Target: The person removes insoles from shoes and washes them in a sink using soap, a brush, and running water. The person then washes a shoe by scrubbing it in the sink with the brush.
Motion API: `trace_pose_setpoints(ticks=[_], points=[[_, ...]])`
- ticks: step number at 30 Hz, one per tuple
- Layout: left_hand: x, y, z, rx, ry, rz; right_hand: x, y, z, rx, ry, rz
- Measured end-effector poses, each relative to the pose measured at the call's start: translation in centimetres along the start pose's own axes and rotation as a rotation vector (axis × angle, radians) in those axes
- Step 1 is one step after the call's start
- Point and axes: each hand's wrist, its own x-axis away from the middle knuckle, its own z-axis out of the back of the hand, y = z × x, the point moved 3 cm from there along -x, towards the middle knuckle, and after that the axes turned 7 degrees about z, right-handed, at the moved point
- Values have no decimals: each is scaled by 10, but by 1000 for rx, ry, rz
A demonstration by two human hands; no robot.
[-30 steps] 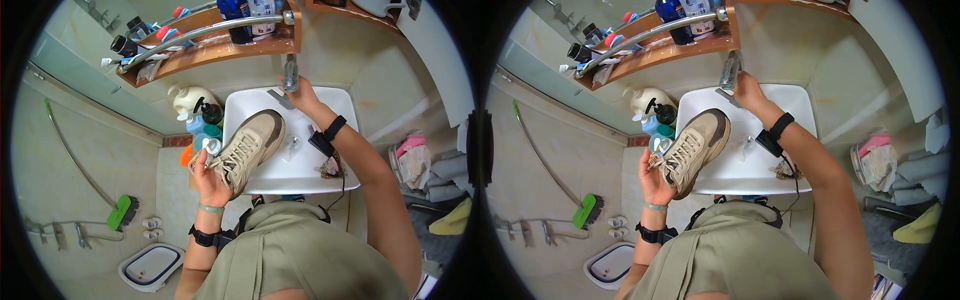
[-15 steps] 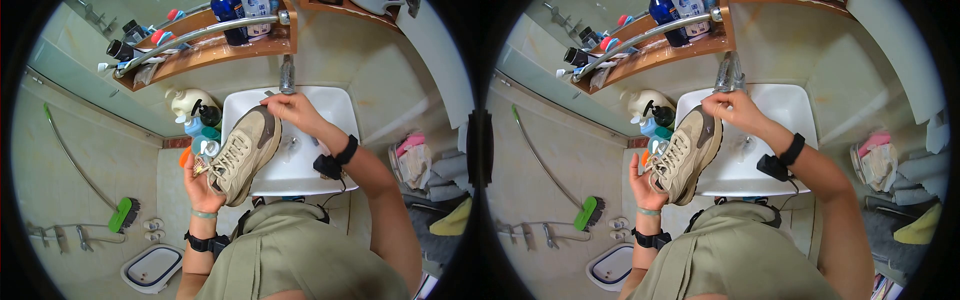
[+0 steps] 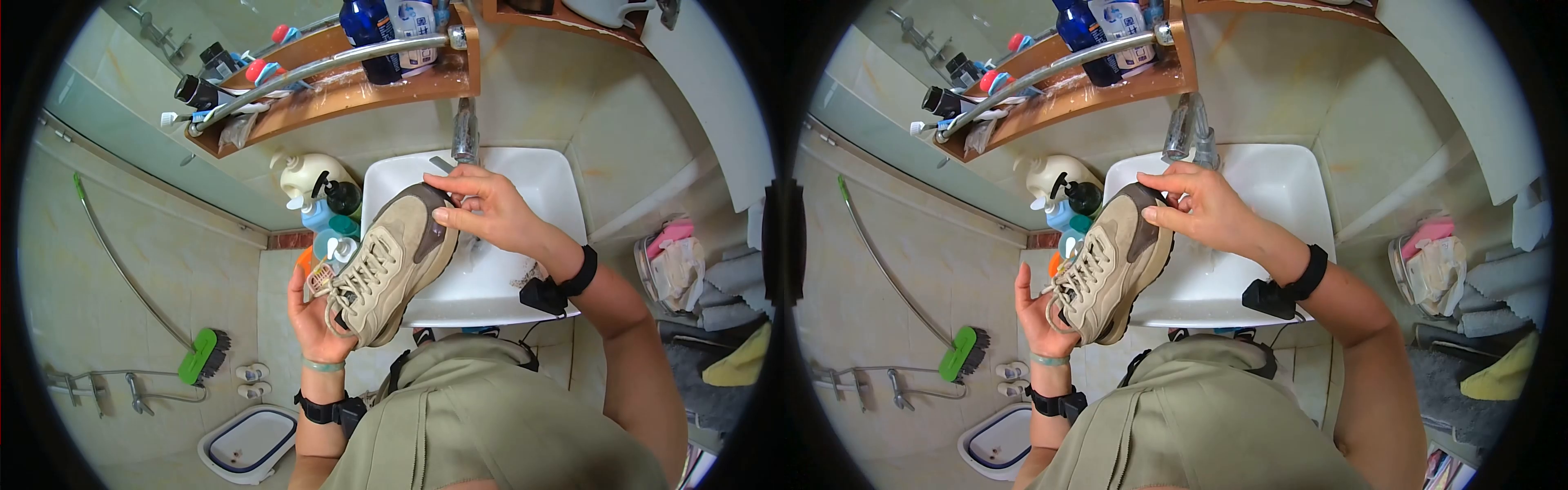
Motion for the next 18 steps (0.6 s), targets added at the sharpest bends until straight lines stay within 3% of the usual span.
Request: trace_pose_setpoints(ticks=[5,12,15,17,18], points=[[2,-1,-3,3,-17,8,2,-1,0,67,12,103],[-1,-2,-3,-66,-86,-64,6,25,1,86,-1,81],[-8,-1,5,-144,-57,-126,0,45,10,218,120,19],[-11,-3,7,-155,-50,-121,-11,58,22,534,287,139],[-11,-4,7,-169,-44,-115,-16,65,24,533,287,138]])
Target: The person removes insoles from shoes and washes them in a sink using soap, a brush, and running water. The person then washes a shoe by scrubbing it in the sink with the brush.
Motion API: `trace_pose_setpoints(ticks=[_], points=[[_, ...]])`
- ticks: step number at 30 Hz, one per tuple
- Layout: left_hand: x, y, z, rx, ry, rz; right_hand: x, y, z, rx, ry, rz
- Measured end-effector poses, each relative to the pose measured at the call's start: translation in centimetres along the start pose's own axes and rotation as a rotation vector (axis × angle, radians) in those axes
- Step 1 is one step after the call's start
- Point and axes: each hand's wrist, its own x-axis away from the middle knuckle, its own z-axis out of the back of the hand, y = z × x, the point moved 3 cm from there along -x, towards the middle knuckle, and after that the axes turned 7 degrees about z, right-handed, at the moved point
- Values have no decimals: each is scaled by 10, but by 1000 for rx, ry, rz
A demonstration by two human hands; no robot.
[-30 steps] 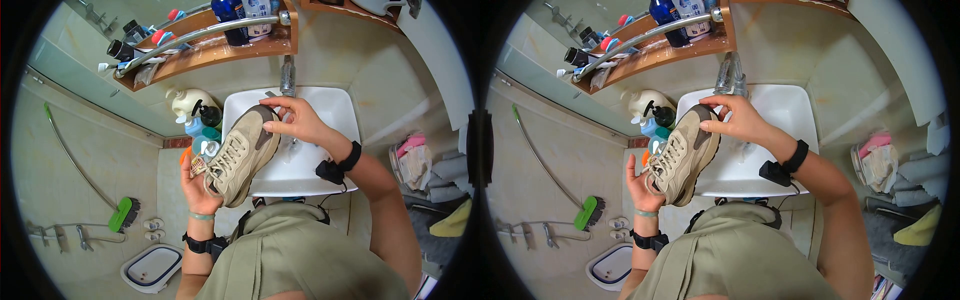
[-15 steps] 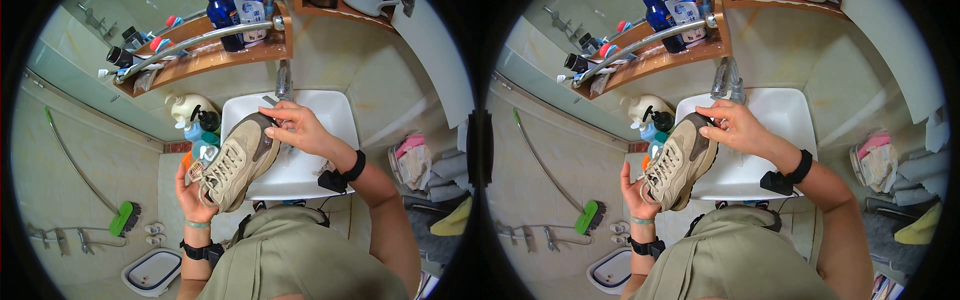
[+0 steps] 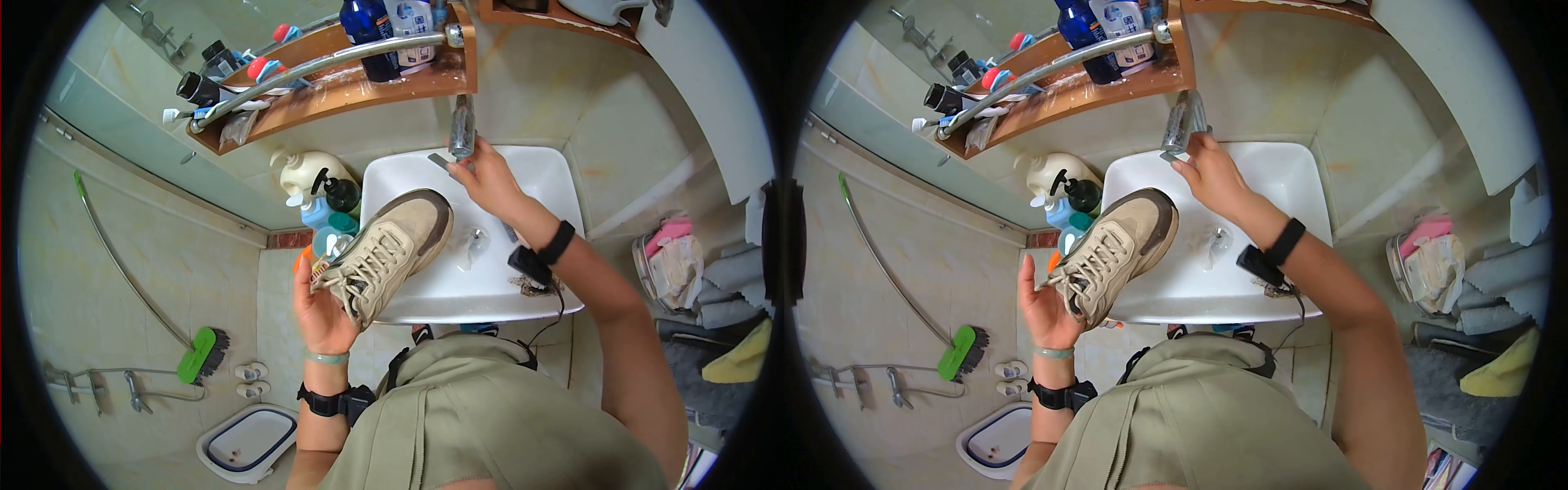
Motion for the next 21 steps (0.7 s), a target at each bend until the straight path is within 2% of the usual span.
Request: trace_pose_setpoints(ticks=[2,12,14,17,21], points=[[-2,-2,-2,-21,-12,-2,-9,15,-10,119,-109,-11],[-6,-12,-5,-122,-54,-9,-31,57,-43,62,-150,-85],[-9,-12,4,-200,2,-96,-31,57,-43,110,-149,-43],[-9,-16,0,-250,66,-94,-30,56,-42,152,-141,52],[-13,-19,3,-331,84,-105,-30,48,-36,102,-183,13]])
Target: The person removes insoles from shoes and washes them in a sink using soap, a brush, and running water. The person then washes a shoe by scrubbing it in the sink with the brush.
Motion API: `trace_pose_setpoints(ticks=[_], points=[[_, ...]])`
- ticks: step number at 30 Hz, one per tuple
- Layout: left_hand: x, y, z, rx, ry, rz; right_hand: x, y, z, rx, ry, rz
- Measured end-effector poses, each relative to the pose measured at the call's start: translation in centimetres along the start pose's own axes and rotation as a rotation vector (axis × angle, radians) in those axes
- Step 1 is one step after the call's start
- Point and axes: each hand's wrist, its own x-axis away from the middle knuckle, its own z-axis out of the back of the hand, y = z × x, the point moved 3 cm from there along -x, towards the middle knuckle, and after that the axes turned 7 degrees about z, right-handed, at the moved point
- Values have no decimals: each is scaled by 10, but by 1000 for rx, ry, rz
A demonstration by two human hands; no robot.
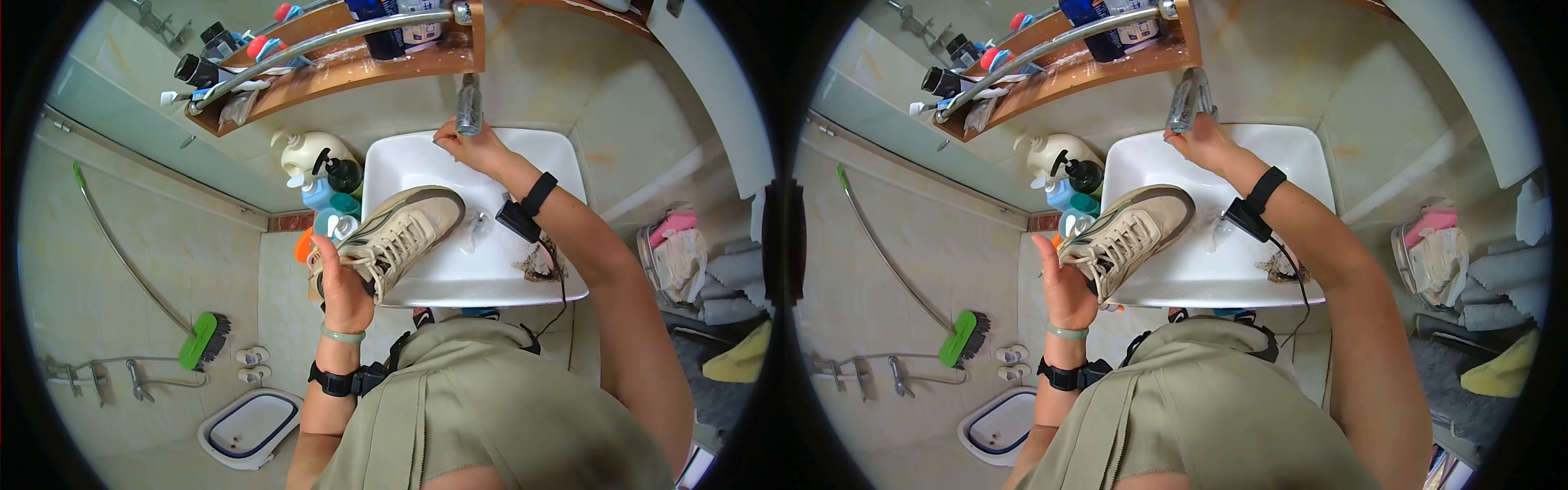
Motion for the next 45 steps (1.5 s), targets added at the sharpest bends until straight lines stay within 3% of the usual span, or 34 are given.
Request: trace_pose_setpoints(ticks=[5,8,11,12,14,15,17,18,20,22,23,25,29,32,38,41,45], points=[[1,-4,-7,-197,13,1,4,-10,3,-143,-134,-138],[-2,-9,-3,-134,-33,31,8,-4,2,-248,-96,-92],[4,-7,-18,-193,-60,14,6,0,-1,-153,-159,-132],[2,-9,-16,-195,-64,16,7,-2,-1,-151,-156,-135],[-5,-15,-11,-241,-70,-20,14,-2,1,-432,22,-257],[-7,-16,-12,-240,-77,-18,20,-4,5,-426,25,-260],[-12,-22,-13,-270,-54,16,36,-11,22,-39,39,-135],[-17,-28,-10,-298,-60,13,48,-5,25,-32,37,-139],[-24,-35,-14,-338,-56,31,79,20,27,388,-242,-395],[-31,-41,-19,-409,-62,44,113,30,31,474,-511,-590],[-37,-44,-22,-409,-65,47,125,30,33,476,-511,-594],[-50,-52,-23,-373,-81,108,148,28,30,522,-756,-624],[-71,-68,-15,-381,1,244,173,53,0,485,-695,-570],[-85,-80,-7,-379,29,262,177,60,-9,420,-636,-691],[-103,-100,17,-495,68,236,165,30,-36,248,-509,-802],[-111,-105,27,-595,126,260,148,-32,-49,3,-392,-693],[-107,-104,22,-671,220,276,149,-26,-78,98,-519,-686]])
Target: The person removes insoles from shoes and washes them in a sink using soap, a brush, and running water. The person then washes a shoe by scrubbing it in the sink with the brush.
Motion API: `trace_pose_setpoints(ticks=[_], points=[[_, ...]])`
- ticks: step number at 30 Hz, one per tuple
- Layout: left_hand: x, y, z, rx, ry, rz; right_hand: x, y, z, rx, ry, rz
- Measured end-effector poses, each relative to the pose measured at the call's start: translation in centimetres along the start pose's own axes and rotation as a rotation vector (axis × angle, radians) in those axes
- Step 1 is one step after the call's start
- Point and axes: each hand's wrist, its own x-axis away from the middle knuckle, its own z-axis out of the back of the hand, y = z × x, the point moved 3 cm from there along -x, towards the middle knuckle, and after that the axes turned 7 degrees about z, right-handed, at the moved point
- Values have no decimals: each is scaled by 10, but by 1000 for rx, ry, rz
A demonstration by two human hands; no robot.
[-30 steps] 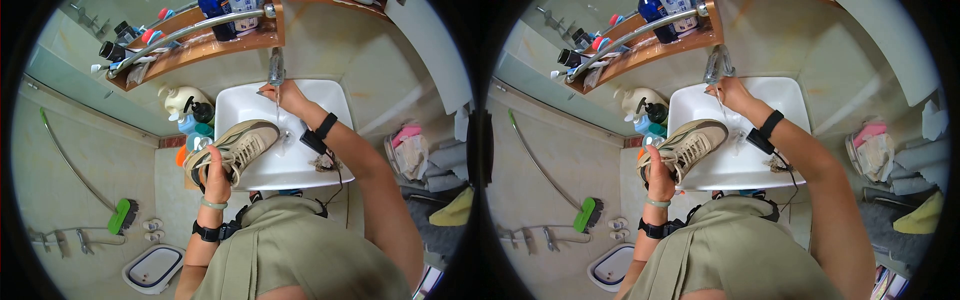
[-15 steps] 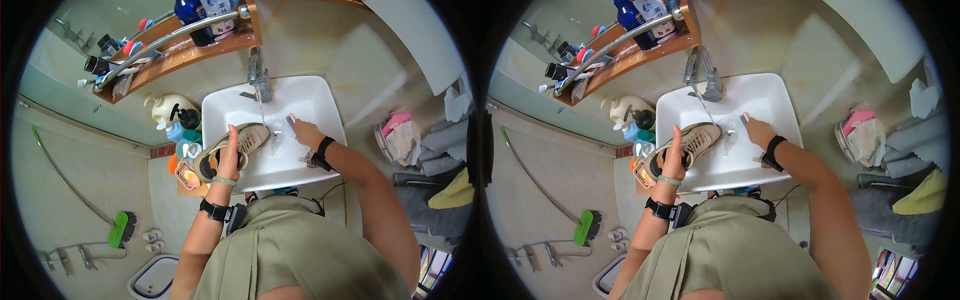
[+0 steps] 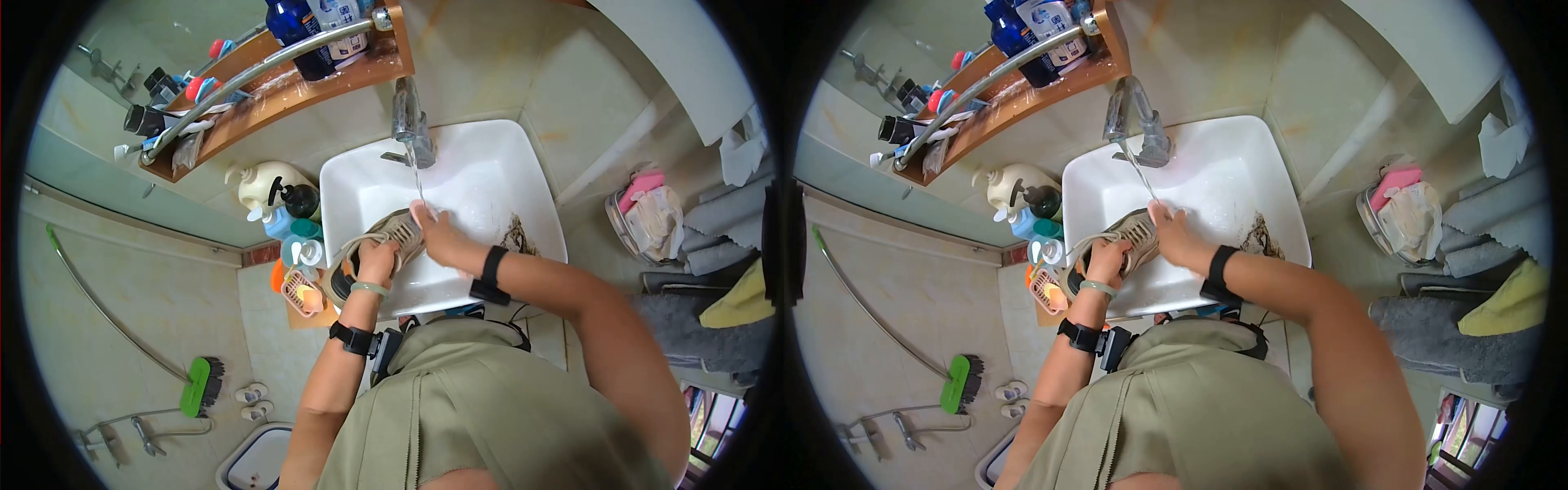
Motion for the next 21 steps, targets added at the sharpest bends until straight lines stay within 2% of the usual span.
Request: trace_pose_setpoints(ticks=[2,3,4,6,7,9,12,13,14,16,18,20,21], points=[[-1,-5,-1,-26,22,-12,-17,20,3,-77,147,127],[-1,-6,0,-53,44,-24,-13,11,17,-145,66,19],[-2,-6,1,-54,43,-24,-13,7,8,-145,68,19],[-6,-9,4,-129,76,-14,-9,-4,-14,243,105,190],[-9,-13,5,-127,77,-8,-12,0,-17,243,98,190],[-13,-19,5,-130,69,-59,-18,16,-14,-87,55,7],[-2,-10,0,-30,80,-12,-13,11,22,-142,-31,-114],[-5,-10,3,-32,84,-16,-21,8,12,-39,25,-15],[-11,-11,5,-85,56,-6,-17,5,5,-38,26,-9],[-18,-22,7,-139,30,23,13,-28,2,204,-155,111],[-22,-29,7,-110,78,-37,2,-9,-5,242,-164,82],[-12,-19,4,-100,90,-3,-19,28,0,34,32,38],[-10,-16,4,-87,104,33,-17,27,11,-29,39,7]])
